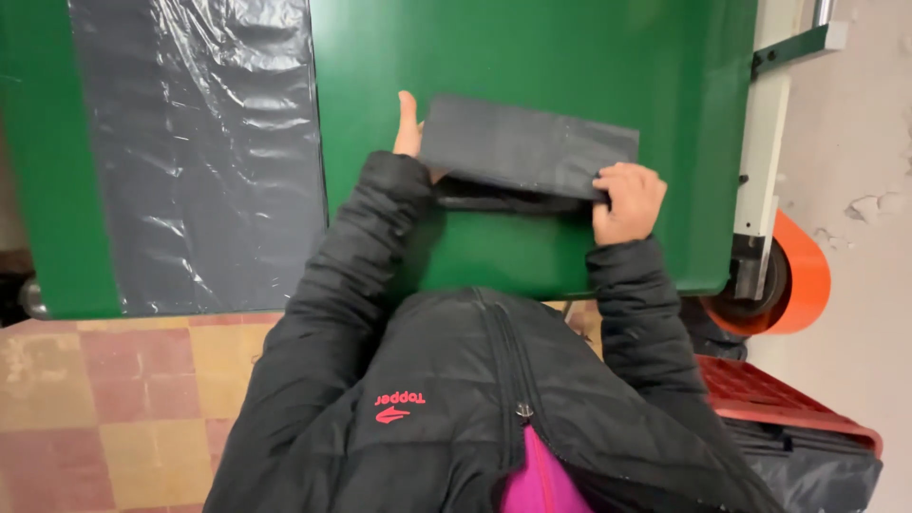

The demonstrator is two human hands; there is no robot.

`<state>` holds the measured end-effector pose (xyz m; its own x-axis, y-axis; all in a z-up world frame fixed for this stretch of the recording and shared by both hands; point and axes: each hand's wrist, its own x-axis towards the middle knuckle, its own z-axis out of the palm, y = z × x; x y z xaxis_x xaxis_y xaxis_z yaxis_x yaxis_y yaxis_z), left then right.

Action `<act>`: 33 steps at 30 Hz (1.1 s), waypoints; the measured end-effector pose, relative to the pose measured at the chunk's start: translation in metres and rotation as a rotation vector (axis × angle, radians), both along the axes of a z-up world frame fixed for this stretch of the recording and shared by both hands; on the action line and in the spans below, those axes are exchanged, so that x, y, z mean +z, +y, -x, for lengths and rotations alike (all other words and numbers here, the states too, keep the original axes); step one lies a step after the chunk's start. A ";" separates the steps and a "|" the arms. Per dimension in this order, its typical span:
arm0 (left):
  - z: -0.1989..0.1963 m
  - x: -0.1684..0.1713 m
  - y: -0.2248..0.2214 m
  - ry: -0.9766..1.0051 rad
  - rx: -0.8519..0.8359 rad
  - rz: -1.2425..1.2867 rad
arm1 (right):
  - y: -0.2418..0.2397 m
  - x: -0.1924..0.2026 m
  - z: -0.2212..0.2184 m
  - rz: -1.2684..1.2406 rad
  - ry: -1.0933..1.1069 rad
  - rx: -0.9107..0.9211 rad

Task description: Folding plastic bags on a conveyor belt and placing them into a storage crate.

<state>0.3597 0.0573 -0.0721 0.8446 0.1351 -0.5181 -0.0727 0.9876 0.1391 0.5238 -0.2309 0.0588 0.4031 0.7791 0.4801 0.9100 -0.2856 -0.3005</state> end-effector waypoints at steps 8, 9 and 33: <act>0.058 0.028 -0.034 0.001 0.213 -0.979 | -0.025 -0.046 0.008 0.047 0.054 -0.081; 0.071 0.069 -0.041 0.129 0.189 -1.594 | -0.027 -0.046 0.008 0.076 0.045 -0.072; -0.020 0.014 -0.066 0.156 -0.711 -1.781 | -0.052 -0.118 0.070 -0.490 1.861 -0.230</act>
